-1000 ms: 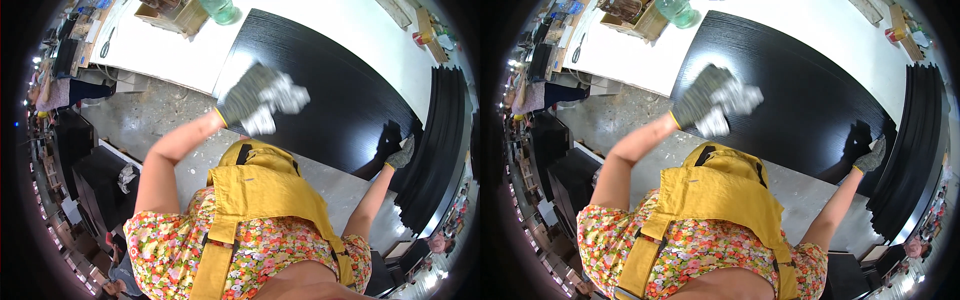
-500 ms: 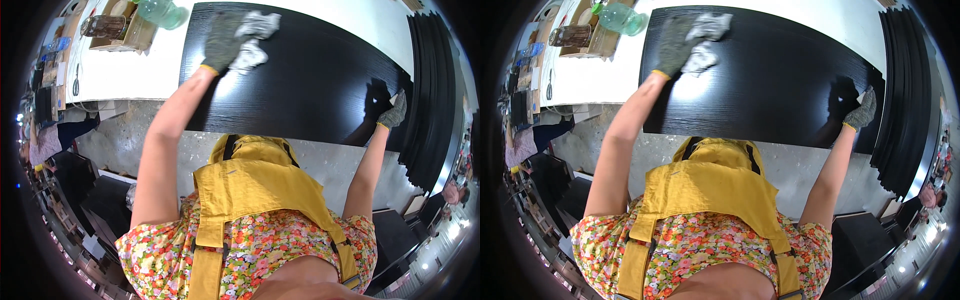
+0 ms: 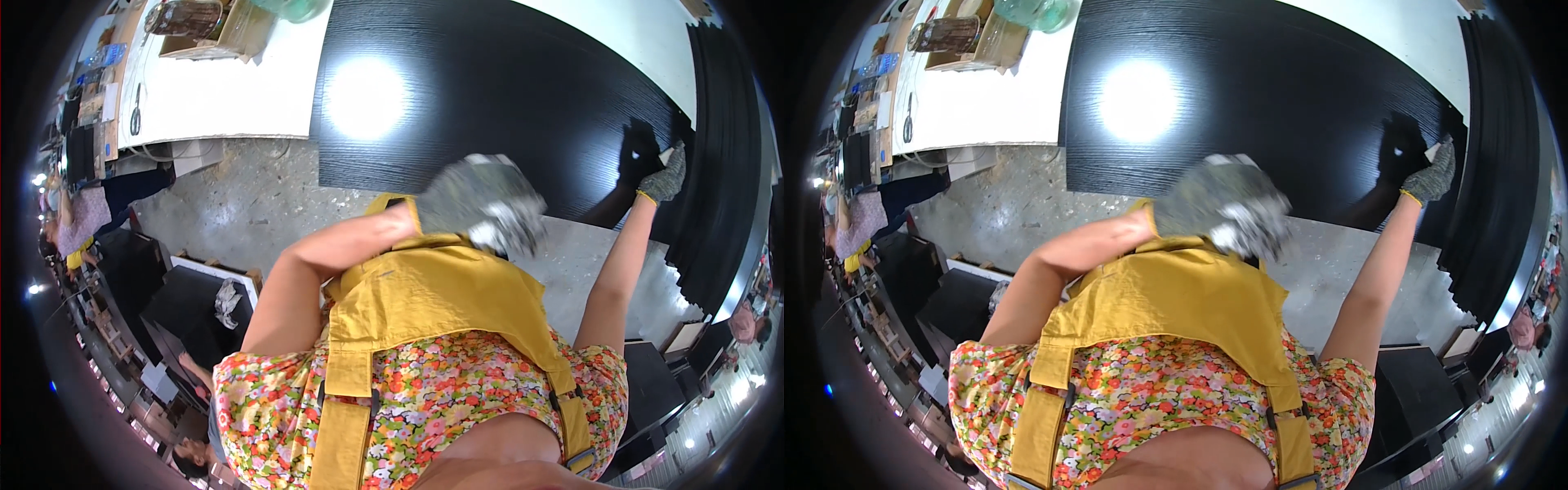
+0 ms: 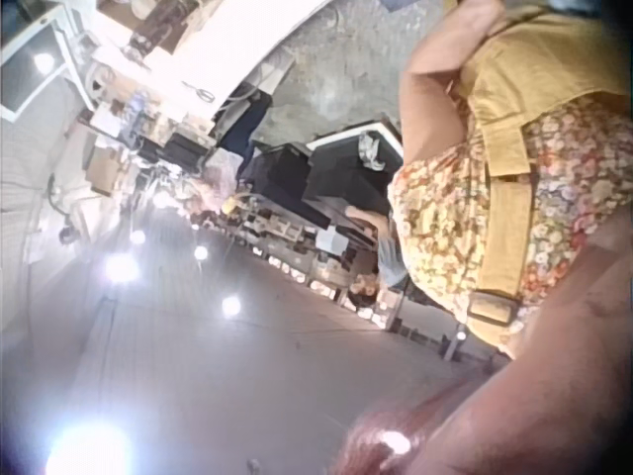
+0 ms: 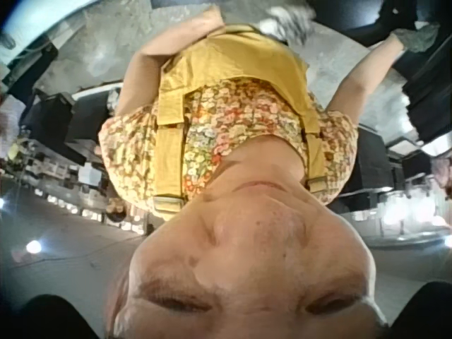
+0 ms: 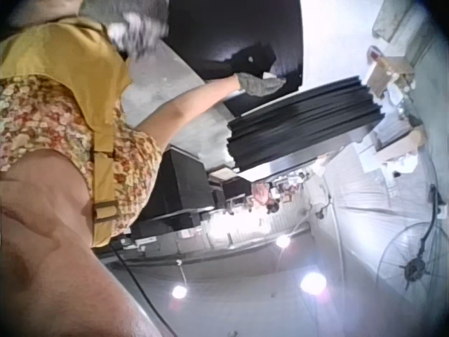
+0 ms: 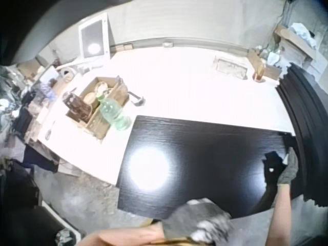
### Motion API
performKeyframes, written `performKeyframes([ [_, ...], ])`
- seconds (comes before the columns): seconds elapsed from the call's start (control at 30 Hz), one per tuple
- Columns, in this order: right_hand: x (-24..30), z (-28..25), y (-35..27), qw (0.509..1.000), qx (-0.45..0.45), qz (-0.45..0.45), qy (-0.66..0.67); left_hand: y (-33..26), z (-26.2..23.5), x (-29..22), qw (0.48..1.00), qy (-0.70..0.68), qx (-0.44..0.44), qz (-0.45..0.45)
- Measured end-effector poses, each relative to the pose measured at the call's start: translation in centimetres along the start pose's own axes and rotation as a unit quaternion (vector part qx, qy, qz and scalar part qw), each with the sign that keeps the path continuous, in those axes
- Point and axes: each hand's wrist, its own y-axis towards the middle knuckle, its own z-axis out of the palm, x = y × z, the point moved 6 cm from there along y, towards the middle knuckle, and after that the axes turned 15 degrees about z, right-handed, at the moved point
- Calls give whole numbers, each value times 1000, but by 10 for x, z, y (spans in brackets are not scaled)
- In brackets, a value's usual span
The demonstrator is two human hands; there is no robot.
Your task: The worker is cleaning and wiping down black furniture panels using a cloth and a spray bottle in a workshop environment.
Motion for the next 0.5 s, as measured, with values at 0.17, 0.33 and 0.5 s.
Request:
performKeyframes([
  [0.17, 6, 6, -3, 993, 16, -93, -72, -107, -151, -39, 842, 496, -212, 2],
  [0.33, -2, 8, -3, 979, -2, -154, -131, -191, -242, -50, 803, 443, -396, -54],
  [0.5, -6, 5, 1, 992, 22, -78, -92, -179, -190, -119, 676, 504, -536, 20],
])
